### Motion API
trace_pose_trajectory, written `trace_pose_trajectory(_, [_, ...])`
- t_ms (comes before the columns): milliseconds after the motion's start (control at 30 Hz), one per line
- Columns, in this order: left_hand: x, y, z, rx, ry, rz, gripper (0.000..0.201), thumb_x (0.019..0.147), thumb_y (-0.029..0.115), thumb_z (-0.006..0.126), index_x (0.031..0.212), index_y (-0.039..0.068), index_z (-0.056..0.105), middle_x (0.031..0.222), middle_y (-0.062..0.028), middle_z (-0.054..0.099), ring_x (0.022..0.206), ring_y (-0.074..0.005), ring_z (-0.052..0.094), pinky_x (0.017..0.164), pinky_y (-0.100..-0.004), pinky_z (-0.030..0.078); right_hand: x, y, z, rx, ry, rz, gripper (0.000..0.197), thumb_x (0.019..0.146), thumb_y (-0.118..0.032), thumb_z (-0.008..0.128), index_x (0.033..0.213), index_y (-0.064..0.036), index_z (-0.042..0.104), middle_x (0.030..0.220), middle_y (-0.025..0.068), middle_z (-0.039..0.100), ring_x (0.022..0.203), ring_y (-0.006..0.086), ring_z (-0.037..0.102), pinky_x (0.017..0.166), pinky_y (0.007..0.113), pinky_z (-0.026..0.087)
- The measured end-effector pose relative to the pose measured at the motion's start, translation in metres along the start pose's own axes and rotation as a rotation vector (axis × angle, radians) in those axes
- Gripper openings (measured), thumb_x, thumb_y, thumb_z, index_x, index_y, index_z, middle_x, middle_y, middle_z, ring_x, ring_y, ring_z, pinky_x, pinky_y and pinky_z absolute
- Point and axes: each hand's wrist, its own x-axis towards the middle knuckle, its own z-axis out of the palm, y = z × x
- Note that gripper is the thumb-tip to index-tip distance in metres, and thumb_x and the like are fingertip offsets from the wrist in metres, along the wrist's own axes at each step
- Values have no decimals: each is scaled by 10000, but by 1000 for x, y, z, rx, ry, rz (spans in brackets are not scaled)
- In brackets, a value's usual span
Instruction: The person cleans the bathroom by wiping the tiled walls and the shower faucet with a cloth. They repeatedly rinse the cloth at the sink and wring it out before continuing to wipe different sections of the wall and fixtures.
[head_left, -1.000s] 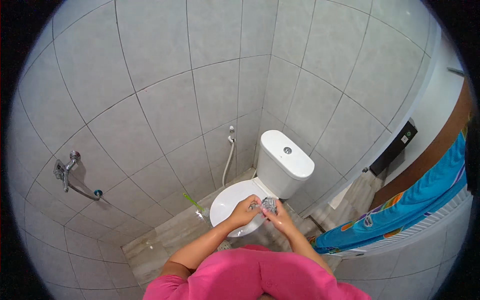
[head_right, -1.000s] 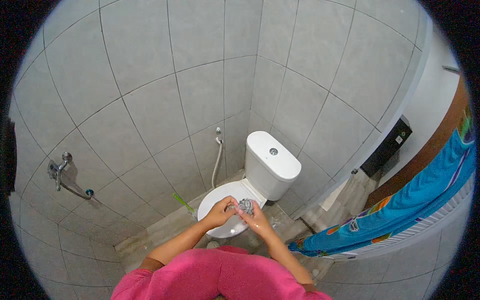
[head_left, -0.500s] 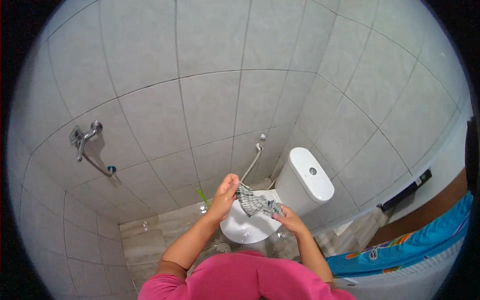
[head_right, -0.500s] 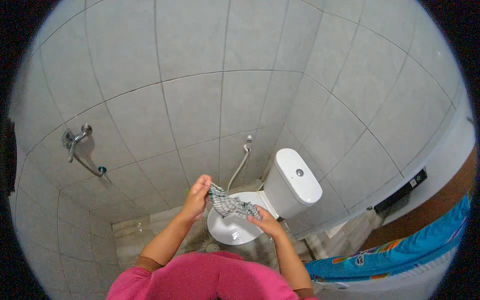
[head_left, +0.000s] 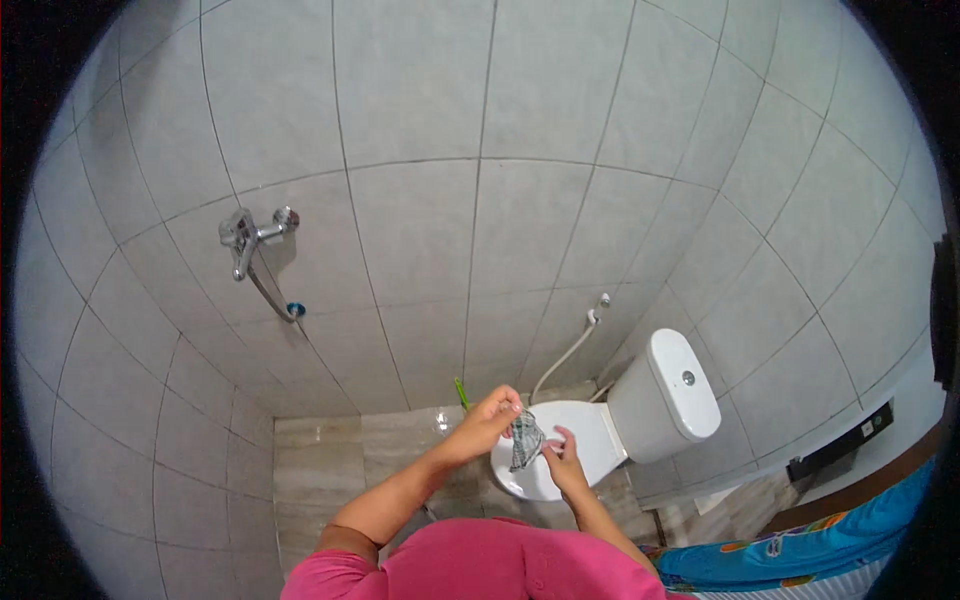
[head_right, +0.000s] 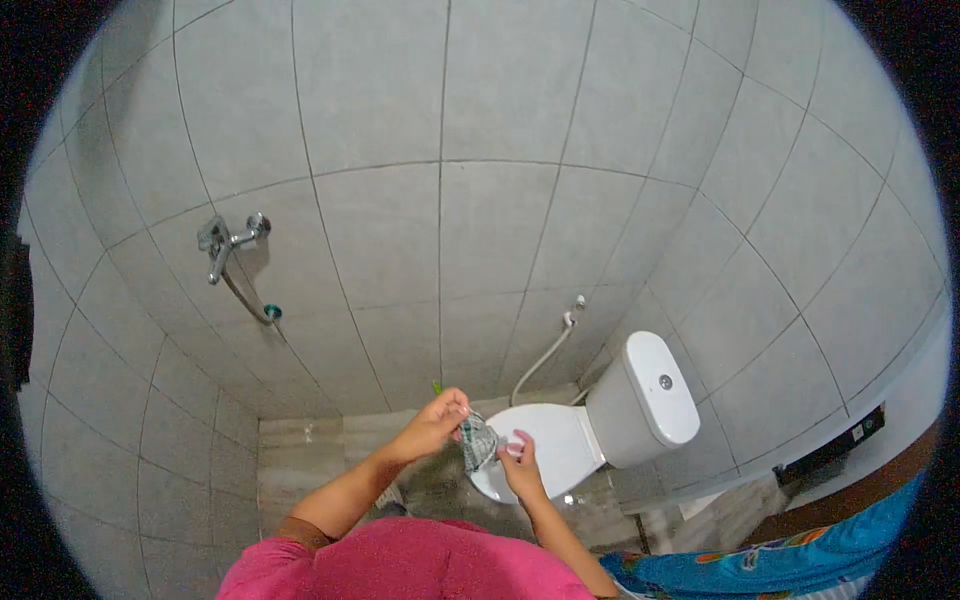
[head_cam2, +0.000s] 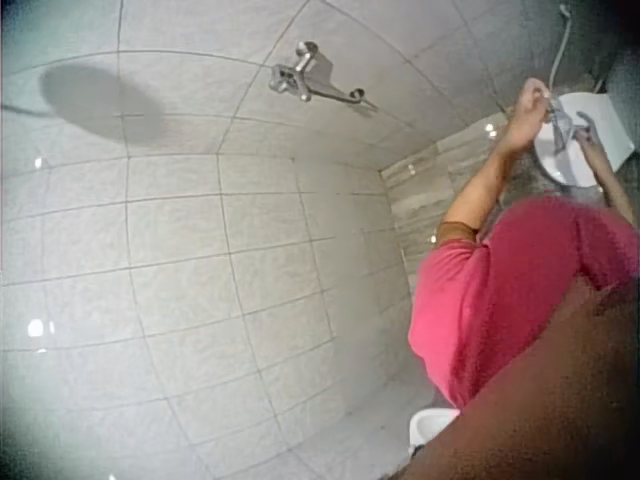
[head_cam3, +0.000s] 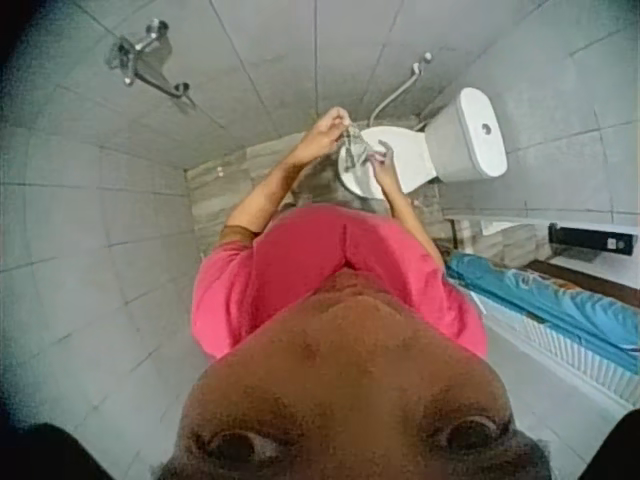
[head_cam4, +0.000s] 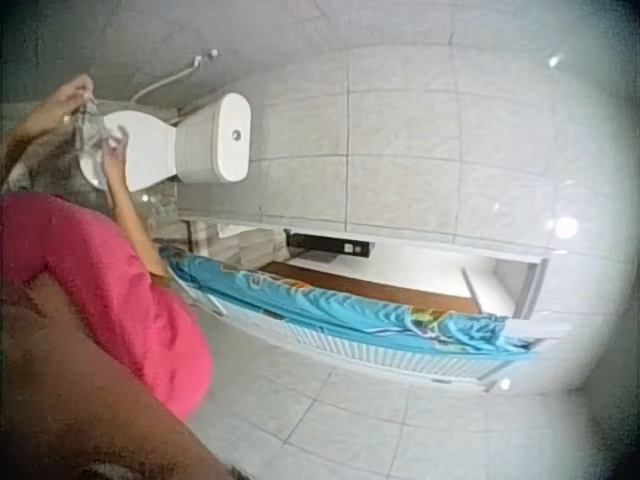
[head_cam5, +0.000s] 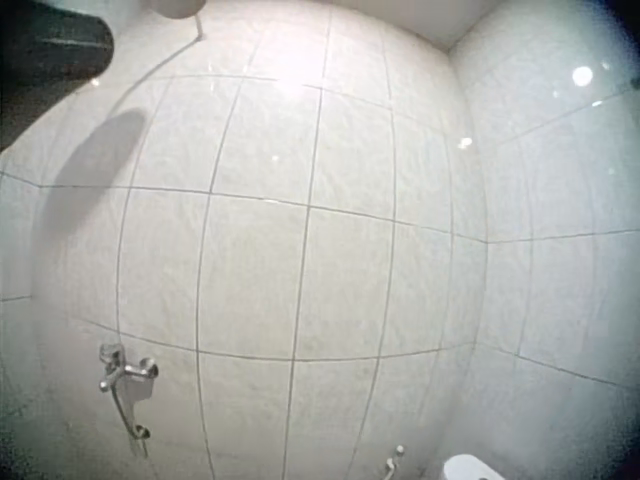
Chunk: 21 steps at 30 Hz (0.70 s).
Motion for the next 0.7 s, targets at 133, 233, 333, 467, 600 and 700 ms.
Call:
trace_pose_trajectory(133, [4, 1, -40, -28, -89, -7, 137, 891, 231, 433, 894, 94, 425, 741, 16, 443, 619, -71, 438, 570, -209, 389, 25, -5, 69, 629, -300, 367, 354, 881, -354, 376, 1180, -165, 373, 1040, 33, 478, 914, 171, 464, 771, 346, 399])
trace_pose_trajectory(233, [1, 16, -86, -4, -188, -85, 126, 892, 220, 431, 908, 95, 424, 779, 10, 448, 658, -74, 455, 581, -215, 406, 51, -33, 130, 930, -466, 286, 514, 828, -568, 278, 1060, -170, 506, 903, 34, 549, 794, 188, 507, 778, 410, 397])
trace_pose_trajectory(333, [-3, 35, -134, 14, -161, -151, 122, 885, 215, 443, 908, 97, 421, 763, 7, 453, 647, -76, 461, 551, -221, 413, 85, -62, 163, 1332, -700, 430, 655, 776, -655, 285, 994, -104, 563, 826, 81, 582, 750, 221, 525, 866, 487, 357])
trace_pose_trajectory(467, [-16, 45, -203, 107, 53, -25, 94, 865, 171, 462, 906, 91, 433, 763, 0, 470, 651, -77, 464, 530, -221, 413, 88, -139, 200, 1217, -756, 406, 580, 832, -522, 343, 1072, -23, 516, 969, 101, 585, 898, 234, 547, 913, 457, 355])
trace_pose_trajectory(600, [-32, 65, -248, 105, 248, 54, 81, 869, 151, 453, 903, 79, 443, 775, -20, 526, 657, -92, 488, 595, -226, 414, 124, -144, 205, 971, -671, 328, 353, 881, -236, 410, 1122, 14, 470, 1088, 125, 545, 1007, 237, 531, 873, 350, 421])
trace_pose_trajectory(700, [-57, 59, -277, 109, 342, 49, 88, 864, 144, 459, 908, 69, 449, 853, -64, 570, 684, -98, 507, 614, -228, 420, 151, -193, 187, 937, -508, 262, 333, 878, -211, 418, 1121, 10, 471, 1085, 124, 544, 968, 223, 550, 857, 337, 438])
